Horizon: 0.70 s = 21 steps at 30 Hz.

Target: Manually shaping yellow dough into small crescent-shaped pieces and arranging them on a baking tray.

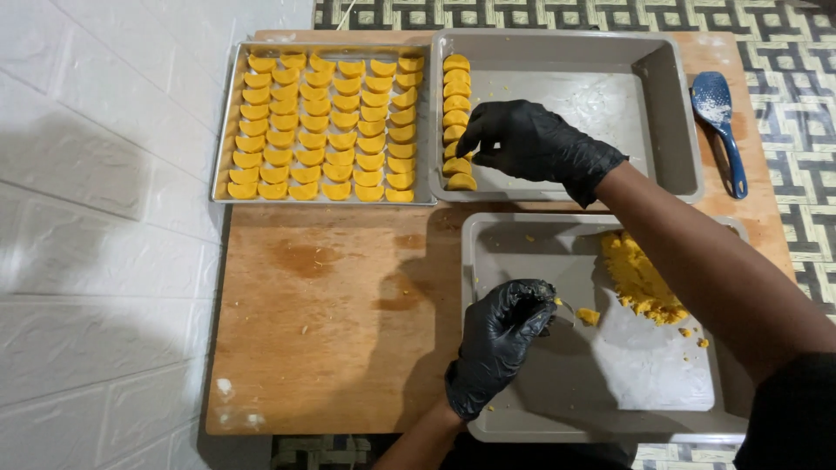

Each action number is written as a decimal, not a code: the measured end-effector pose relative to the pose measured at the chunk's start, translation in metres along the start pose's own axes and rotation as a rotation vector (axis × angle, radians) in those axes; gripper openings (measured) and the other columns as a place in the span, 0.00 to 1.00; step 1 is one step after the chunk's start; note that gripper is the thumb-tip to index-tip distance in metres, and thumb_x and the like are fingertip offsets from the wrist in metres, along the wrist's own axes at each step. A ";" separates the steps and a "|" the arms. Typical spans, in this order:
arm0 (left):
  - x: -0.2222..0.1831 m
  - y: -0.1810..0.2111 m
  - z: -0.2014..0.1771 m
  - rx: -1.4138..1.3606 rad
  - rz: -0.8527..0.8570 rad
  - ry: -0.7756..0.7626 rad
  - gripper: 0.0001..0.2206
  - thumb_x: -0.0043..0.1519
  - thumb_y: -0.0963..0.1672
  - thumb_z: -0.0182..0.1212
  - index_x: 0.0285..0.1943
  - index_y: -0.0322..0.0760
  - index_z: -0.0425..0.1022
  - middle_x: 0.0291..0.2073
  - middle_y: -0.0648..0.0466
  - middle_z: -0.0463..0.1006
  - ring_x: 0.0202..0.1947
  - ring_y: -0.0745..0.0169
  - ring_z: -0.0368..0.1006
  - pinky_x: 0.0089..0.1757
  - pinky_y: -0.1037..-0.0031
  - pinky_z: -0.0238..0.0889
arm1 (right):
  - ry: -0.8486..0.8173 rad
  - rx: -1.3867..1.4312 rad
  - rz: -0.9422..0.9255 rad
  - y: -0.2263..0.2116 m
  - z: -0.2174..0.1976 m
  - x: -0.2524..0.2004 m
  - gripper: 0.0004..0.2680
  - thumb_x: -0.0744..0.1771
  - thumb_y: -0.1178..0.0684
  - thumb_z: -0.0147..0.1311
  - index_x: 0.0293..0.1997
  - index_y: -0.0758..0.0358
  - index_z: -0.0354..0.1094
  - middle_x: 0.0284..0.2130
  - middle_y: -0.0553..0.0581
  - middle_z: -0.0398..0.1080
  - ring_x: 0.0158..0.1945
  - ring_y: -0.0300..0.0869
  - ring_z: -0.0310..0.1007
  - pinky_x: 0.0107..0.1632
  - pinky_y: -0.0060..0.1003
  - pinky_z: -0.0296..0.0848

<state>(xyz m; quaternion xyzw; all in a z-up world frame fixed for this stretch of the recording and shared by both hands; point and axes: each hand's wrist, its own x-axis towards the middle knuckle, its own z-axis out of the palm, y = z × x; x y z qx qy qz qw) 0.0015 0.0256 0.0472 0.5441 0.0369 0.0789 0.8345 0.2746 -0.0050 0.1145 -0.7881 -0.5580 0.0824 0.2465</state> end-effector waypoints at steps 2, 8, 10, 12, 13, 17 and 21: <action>0.001 0.001 -0.001 0.037 0.047 -0.008 0.11 0.64 0.41 0.65 0.54 0.34 0.78 0.44 0.48 0.83 0.40 0.61 0.79 0.39 0.71 0.78 | 0.054 -0.009 0.064 -0.004 -0.005 -0.011 0.08 0.65 0.62 0.64 0.44 0.54 0.79 0.41 0.52 0.77 0.38 0.43 0.78 0.40 0.39 0.77; -0.001 0.003 0.003 0.038 0.033 -0.010 0.11 0.64 0.41 0.65 0.54 0.33 0.78 0.40 0.49 0.82 0.37 0.64 0.77 0.38 0.72 0.77 | -0.061 -0.186 0.463 -0.005 0.021 -0.029 0.10 0.66 0.50 0.56 0.50 0.50 0.79 0.39 0.54 0.81 0.39 0.51 0.79 0.44 0.47 0.76; -0.001 0.002 0.006 0.064 0.018 0.008 0.11 0.63 0.41 0.66 0.53 0.34 0.79 0.42 0.50 0.83 0.38 0.65 0.78 0.38 0.73 0.77 | -0.134 -0.235 0.525 0.002 0.038 -0.029 0.12 0.66 0.48 0.54 0.52 0.50 0.78 0.43 0.55 0.80 0.44 0.54 0.79 0.48 0.49 0.76; -0.001 0.001 0.012 0.270 0.078 0.123 0.11 0.59 0.41 0.72 0.48 0.32 0.80 0.36 0.40 0.84 0.41 0.43 0.82 0.36 0.61 0.79 | -0.059 -0.083 0.724 0.015 0.059 -0.027 0.09 0.64 0.43 0.57 0.46 0.40 0.78 0.40 0.46 0.79 0.50 0.49 0.79 0.53 0.48 0.77; -0.002 -0.002 0.012 0.271 0.083 0.124 0.11 0.59 0.41 0.72 0.48 0.32 0.80 0.36 0.40 0.84 0.41 0.43 0.82 0.36 0.61 0.79 | -0.056 -0.085 0.720 0.020 0.062 -0.026 0.09 0.64 0.43 0.57 0.46 0.40 0.78 0.40 0.46 0.79 0.50 0.49 0.79 0.53 0.48 0.77; -0.003 0.003 0.013 0.215 0.052 0.148 0.10 0.58 0.40 0.73 0.47 0.33 0.81 0.37 0.41 0.85 0.42 0.48 0.83 0.38 0.63 0.79 | 0.068 -0.138 0.528 0.028 0.072 -0.029 0.09 0.64 0.48 0.57 0.47 0.45 0.78 0.40 0.52 0.79 0.49 0.52 0.78 0.52 0.48 0.78; -0.003 0.008 0.015 0.268 0.076 0.158 0.10 0.59 0.41 0.73 0.47 0.34 0.82 0.39 0.43 0.85 0.43 0.47 0.82 0.41 0.62 0.79 | 0.177 -0.169 0.292 0.006 0.057 -0.021 0.09 0.66 0.54 0.54 0.49 0.50 0.76 0.39 0.57 0.76 0.48 0.54 0.76 0.51 0.49 0.77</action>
